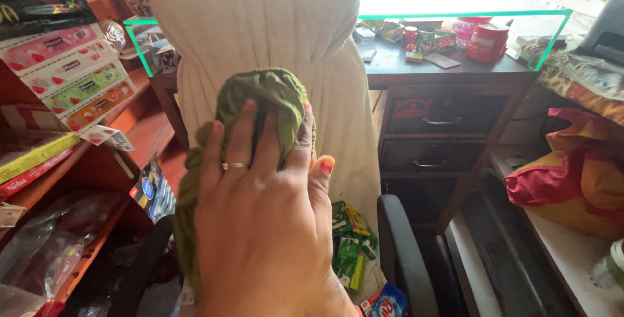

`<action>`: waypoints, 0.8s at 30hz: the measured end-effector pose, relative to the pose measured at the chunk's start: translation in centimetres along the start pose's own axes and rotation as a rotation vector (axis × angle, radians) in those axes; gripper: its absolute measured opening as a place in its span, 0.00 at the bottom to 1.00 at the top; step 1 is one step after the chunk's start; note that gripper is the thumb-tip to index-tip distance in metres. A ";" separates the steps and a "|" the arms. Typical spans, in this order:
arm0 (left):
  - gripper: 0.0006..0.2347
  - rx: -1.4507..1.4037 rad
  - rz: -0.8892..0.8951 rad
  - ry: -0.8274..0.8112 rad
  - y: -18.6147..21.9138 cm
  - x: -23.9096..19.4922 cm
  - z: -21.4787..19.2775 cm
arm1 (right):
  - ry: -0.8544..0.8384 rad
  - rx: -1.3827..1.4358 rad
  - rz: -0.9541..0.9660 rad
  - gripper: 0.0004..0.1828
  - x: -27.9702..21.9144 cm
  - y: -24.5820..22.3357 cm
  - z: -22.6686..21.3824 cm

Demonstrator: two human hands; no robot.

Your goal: The person repeatedly picks up small packaged items from a cluttered surface, wipes them with a green cloth, and places them onto a shelf. The person handles multiple items one at a time, moving between the surface and the shelf.

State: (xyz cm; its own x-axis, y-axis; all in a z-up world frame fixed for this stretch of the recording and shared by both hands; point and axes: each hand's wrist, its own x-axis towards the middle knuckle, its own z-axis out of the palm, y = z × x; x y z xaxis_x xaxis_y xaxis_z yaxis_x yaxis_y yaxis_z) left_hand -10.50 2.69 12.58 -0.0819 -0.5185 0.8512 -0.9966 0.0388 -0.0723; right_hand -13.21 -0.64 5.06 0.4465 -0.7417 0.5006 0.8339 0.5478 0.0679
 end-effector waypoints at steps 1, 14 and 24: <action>0.21 -0.044 -0.029 -0.020 -0.2 -0.1 0.6 | -0.019 -0.084 0.014 0.30 0.1 0.0 -0.2; 0.26 0.025 0.040 -0.139 -2.1 0.8 3.8 | 0.167 -0.008 0.277 0.32 1.0 -0.6 0.3; 0.21 0.014 -0.221 -0.221 -5.7 4.2 5.0 | 0.245 0.034 0.350 0.34 1.4 -1.1 -0.7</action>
State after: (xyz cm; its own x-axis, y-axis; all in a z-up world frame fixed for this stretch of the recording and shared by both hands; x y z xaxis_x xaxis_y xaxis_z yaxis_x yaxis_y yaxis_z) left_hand -5.09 -3.98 13.99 0.1415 -0.6859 0.7138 -0.9899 -0.1070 0.0934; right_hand -13.24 -2.51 5.08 0.7679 -0.5766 0.2791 0.6091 0.7921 -0.0395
